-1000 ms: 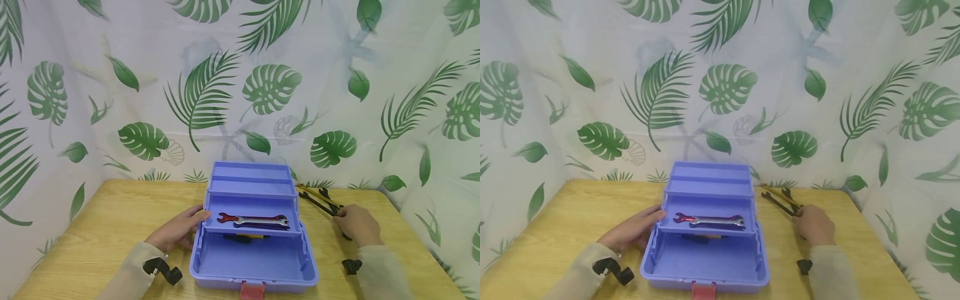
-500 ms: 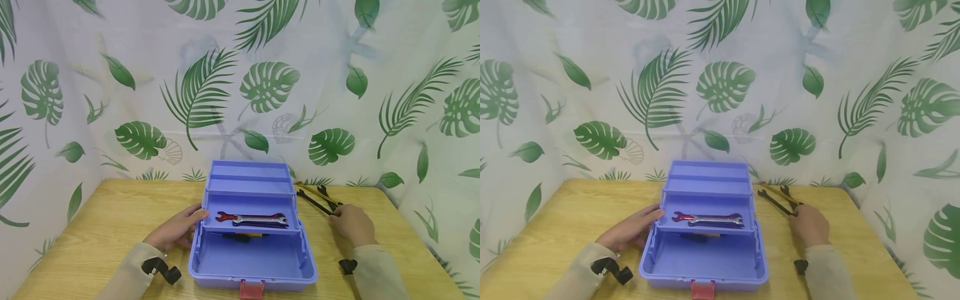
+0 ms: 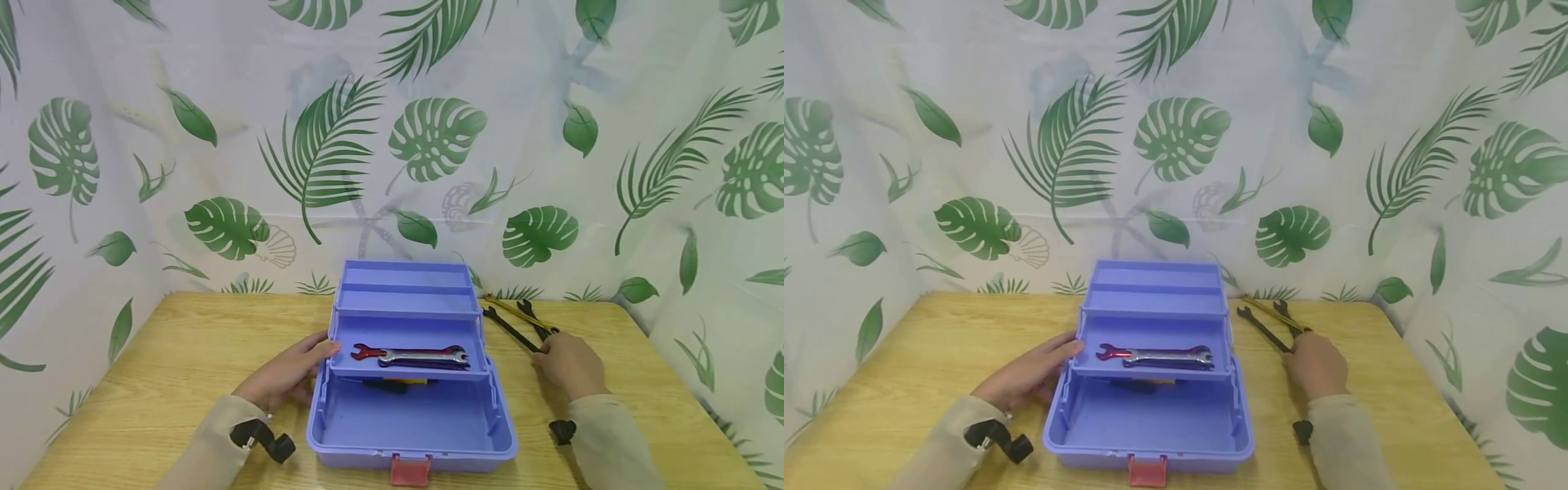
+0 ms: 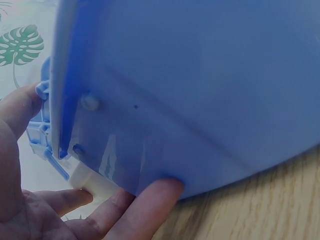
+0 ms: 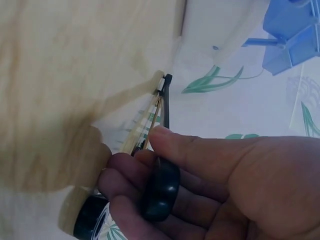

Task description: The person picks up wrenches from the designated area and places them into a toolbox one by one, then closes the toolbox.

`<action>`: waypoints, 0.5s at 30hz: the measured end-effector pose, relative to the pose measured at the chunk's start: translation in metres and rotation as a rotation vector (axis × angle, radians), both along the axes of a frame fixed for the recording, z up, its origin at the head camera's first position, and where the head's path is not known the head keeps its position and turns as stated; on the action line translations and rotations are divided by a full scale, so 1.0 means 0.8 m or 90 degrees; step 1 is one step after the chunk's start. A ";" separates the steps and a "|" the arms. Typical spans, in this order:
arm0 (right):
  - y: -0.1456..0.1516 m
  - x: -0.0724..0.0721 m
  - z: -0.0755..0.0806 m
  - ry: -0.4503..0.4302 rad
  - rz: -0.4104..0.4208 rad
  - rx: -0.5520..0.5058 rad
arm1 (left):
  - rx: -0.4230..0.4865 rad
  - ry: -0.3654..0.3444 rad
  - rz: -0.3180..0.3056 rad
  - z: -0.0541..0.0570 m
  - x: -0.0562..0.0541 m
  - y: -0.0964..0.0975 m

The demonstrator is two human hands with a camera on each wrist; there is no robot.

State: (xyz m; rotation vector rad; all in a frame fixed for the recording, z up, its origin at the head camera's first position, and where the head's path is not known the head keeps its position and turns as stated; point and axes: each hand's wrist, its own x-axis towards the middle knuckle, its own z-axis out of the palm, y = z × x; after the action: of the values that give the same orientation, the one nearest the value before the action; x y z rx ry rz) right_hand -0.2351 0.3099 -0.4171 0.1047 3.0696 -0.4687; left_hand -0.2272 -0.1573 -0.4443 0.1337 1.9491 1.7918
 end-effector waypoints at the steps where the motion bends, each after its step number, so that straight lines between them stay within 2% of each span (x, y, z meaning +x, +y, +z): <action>1: -0.002 0.000 0.000 0.002 -0.001 0.000 | -0.001 0.000 0.002 0.000 0.000 -0.001; 8: -0.008 0.001 -0.004 0.025 0.000 -0.018 | -0.002 -0.003 0.005 0.000 0.002 -0.004; 15: -0.009 0.003 0.007 0.149 -0.003 -0.026 | 0.002 -0.001 0.001 0.002 0.002 -0.001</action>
State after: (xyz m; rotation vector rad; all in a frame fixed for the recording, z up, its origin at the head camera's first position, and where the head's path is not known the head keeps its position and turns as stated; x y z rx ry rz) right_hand -0.2328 0.3023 -0.4115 0.0606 3.2862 -0.5820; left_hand -0.2257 -0.1582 -0.4426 0.1310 1.9450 1.7964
